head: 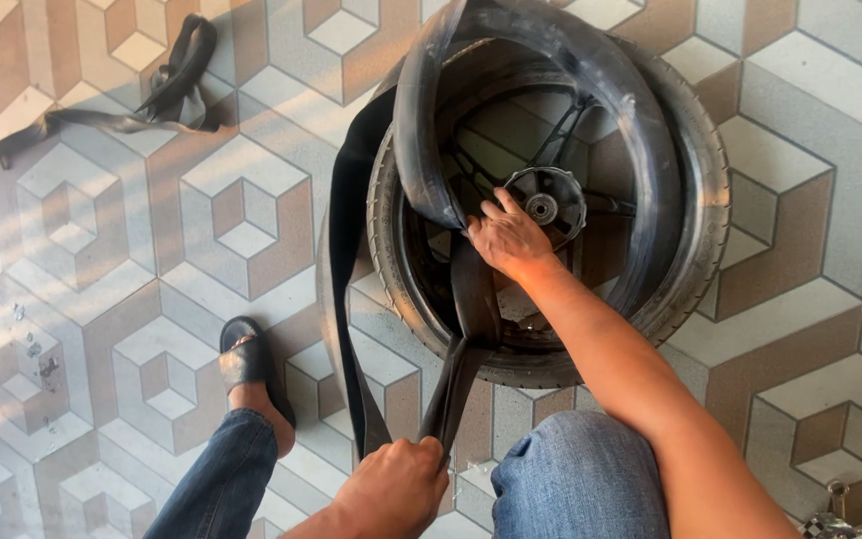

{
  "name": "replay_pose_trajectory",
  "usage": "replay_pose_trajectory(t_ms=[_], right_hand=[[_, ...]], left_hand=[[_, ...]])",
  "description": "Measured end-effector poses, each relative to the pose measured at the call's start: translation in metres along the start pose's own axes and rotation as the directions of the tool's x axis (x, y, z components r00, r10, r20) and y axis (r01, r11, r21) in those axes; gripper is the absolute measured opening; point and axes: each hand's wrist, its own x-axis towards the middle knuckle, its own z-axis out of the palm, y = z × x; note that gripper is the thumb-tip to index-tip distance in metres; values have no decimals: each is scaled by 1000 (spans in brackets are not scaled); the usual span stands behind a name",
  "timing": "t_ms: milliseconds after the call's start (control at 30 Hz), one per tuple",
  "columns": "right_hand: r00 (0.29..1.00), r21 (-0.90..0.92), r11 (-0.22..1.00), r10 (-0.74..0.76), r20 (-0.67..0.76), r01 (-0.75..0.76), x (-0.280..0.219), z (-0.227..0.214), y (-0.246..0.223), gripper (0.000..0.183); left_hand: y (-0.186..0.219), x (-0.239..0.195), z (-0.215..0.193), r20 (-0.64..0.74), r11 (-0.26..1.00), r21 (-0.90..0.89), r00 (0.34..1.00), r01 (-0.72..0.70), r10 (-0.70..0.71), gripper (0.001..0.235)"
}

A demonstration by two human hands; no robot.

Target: The person removes the inner tube from a motorcycle tire by hand. They pull the tube out from between the tire and the rim, working around the circumference until the tube is fully extracted and placed on the floor.

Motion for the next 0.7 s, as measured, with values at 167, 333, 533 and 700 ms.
replay_pose_trajectory(t_ms=[167, 333, 533, 700], right_hand=[[989, 18, 1000, -10, -149, 13, -2, 3, 0, 20], [811, 45, 999, 27, -585, -1, 21, 25, 3, 36], [711, 118, 953, 287, -641, -279, 65, 6, 5, 36], [725, 130, 927, 357, -589, -351, 78, 17, 9, 31]], left_hand=[[-23, 14, -12, 73, 993, 114, 997, 1, -10, 28], [-110, 65, -97, -315, 761, 615, 949, 207, -3, 23], [-196, 136, -175, -712, 509, 702, 523, 498, 468, 4], [-74, 113, -110, -353, 91, 926, 754, 366, 554, 44]])
